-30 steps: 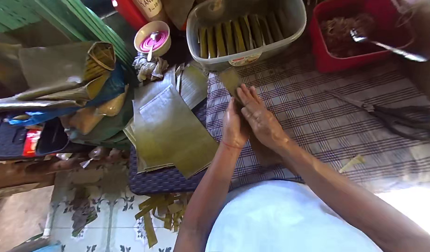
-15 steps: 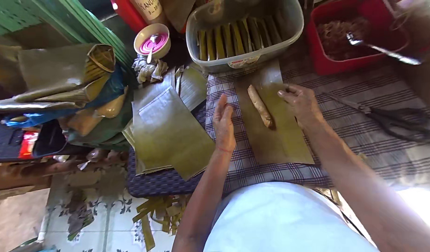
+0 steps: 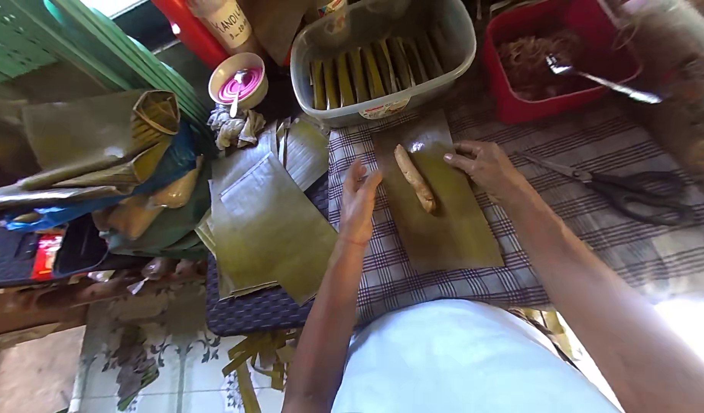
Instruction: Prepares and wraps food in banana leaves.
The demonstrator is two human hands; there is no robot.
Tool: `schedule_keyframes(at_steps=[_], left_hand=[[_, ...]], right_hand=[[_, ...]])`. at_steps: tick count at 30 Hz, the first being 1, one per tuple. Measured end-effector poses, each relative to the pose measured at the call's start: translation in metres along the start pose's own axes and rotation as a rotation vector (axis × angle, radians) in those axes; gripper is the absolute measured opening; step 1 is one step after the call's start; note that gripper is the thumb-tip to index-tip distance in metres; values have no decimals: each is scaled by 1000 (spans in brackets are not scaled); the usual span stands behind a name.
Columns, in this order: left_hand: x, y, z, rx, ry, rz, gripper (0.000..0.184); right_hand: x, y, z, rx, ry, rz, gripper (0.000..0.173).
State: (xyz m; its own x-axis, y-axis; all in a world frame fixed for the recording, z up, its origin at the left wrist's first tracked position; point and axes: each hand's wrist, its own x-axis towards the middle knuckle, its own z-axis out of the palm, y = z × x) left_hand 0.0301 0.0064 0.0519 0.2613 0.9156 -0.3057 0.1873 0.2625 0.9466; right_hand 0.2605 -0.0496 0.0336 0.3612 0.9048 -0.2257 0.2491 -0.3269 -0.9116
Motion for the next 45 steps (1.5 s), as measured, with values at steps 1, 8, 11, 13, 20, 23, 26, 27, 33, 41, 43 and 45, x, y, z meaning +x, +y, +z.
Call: schedule_keyframes(at_steps=[1,8,11,13,20,23,26,27,33,41,43,45], left_hand=[[-5,-2,-2,-126,2,-55,52],[-7,6,8,-443,-69,-253,34],[8,7,15,-215,-175,-211,31],[22,9,23,113,-201,-91,41],[56,26,53,593,-132,53,38],[35,24,55,353,-126,75,37],[19,19,56,27,-45,96,35],[17,18,56,-83,-44,73,36],[14,26,57,-603,-158,-147,45],[-25,35,45,-547,-198,-134,53],[-20,30,39,-560,-197,-181,49],[-9,22,27,-734,-271,-208,42]], right_hand=[[-2,1,-2,-22,1,5,28],[1,1,-2,-94,-28,29,28],[1,3,-7,-80,-63,13,29],[4,2,-9,-83,-82,0,31],[18,-1,-10,-44,-88,17,34],[14,-1,-10,20,-98,50,33],[0,-5,-7,218,-49,65,37],[-6,-8,-3,293,-27,53,38],[-49,-40,52,14,20,-474,49],[-30,-35,65,-111,153,-455,50],[-57,-44,82,-73,74,-527,51],[-76,-52,89,-16,-65,-531,50]])
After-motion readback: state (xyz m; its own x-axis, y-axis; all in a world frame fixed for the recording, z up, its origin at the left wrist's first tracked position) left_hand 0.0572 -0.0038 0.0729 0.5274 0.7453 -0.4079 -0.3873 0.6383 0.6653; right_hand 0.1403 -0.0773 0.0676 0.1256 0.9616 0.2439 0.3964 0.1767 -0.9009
